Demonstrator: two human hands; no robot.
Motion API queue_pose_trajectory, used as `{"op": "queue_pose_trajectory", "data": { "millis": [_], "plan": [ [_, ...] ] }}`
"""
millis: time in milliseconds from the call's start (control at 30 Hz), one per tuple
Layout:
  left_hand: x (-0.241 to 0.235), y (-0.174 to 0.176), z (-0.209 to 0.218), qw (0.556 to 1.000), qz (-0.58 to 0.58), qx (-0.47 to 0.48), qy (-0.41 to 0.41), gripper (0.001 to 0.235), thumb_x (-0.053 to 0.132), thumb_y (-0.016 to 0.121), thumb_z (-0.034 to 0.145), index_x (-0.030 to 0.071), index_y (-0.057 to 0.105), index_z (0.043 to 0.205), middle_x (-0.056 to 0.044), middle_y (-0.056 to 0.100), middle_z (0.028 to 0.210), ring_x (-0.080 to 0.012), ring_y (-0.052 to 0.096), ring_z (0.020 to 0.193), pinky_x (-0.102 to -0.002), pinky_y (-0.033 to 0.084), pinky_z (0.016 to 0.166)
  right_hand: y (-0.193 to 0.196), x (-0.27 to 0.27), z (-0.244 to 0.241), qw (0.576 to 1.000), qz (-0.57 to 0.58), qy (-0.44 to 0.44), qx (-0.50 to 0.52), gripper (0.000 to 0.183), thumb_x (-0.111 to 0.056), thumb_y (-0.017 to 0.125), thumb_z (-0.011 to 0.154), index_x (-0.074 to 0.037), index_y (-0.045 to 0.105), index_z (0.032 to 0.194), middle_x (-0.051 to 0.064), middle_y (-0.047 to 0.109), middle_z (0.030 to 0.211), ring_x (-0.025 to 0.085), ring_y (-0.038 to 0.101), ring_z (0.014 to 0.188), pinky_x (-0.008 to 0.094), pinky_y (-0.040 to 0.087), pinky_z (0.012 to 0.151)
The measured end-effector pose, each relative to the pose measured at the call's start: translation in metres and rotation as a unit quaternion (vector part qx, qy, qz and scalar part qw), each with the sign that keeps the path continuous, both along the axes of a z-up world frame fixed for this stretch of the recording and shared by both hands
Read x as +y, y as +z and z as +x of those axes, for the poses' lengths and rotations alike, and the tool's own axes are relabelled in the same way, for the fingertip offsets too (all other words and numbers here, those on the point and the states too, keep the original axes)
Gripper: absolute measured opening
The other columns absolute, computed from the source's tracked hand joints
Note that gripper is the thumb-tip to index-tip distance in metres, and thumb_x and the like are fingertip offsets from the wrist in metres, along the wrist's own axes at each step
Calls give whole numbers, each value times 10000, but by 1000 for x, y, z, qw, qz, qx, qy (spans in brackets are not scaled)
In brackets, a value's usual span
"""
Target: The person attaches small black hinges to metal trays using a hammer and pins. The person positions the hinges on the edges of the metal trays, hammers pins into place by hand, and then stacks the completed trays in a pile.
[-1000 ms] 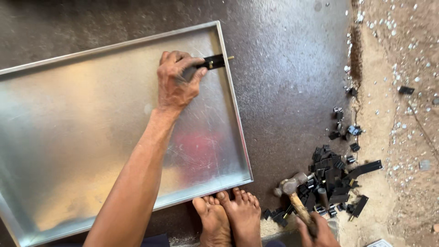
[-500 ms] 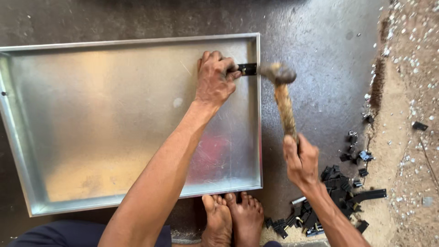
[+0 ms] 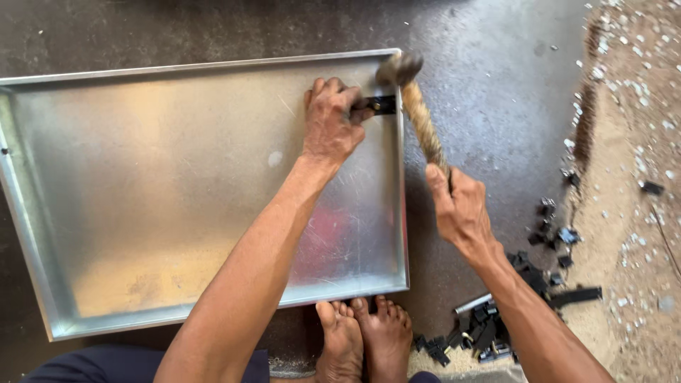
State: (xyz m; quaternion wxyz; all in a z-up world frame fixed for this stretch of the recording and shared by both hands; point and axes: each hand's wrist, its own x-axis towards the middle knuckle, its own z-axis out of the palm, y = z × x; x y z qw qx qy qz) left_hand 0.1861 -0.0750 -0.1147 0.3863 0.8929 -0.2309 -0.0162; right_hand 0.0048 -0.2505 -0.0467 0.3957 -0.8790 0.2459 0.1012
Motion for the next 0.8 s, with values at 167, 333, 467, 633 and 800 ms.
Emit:
{"op": "queue_pose_trajectory", "data": {
  "millis": [167,333,467,633,800],
  "plan": [
    [12,27,-5,996,-37,-54,-56,185,156,814,899,59,719,1024,-109,609,916,-295,532,966,-484,422,950,20,-28,-45,987,35,-80,-137,504,-490,512,1075,-83,551,781,-37,500,585,74,461,500,278,371,444],
    [-21,66,-121,985,62,46,-152,66,109,645,1013,74,685,1053,-151,640,932,-304,611,845,-445,505,738,39,-72,-126,980,48,-165,-98,530,-504,509,1084,-74,508,774,-23,474,586,83,437,457,259,366,380],
    [-88,62,-259,885,150,216,-383,363,-53,612,811,-20,610,1173,-187,704,980,-315,746,858,-406,626,685,37,-76,-144,965,77,-247,-39,542,-514,504,1060,-60,569,772,-5,508,592,77,462,442,246,360,340],
    [-121,26,-346,863,250,278,-340,334,29,730,785,-41,628,1095,-192,702,996,-315,743,895,-389,636,692,34,-69,-166,937,139,-319,-14,439,-425,550,1049,-63,564,802,-7,509,620,73,442,448,243,352,358],
    [-74,49,-273,896,-27,291,-335,269,60,754,780,24,723,1045,-130,743,1003,-242,721,902,-369,611,792,46,-65,-156,941,152,-303,15,313,-304,558,1031,-51,619,859,10,525,641,84,459,473,251,359,384]
  ]
}}
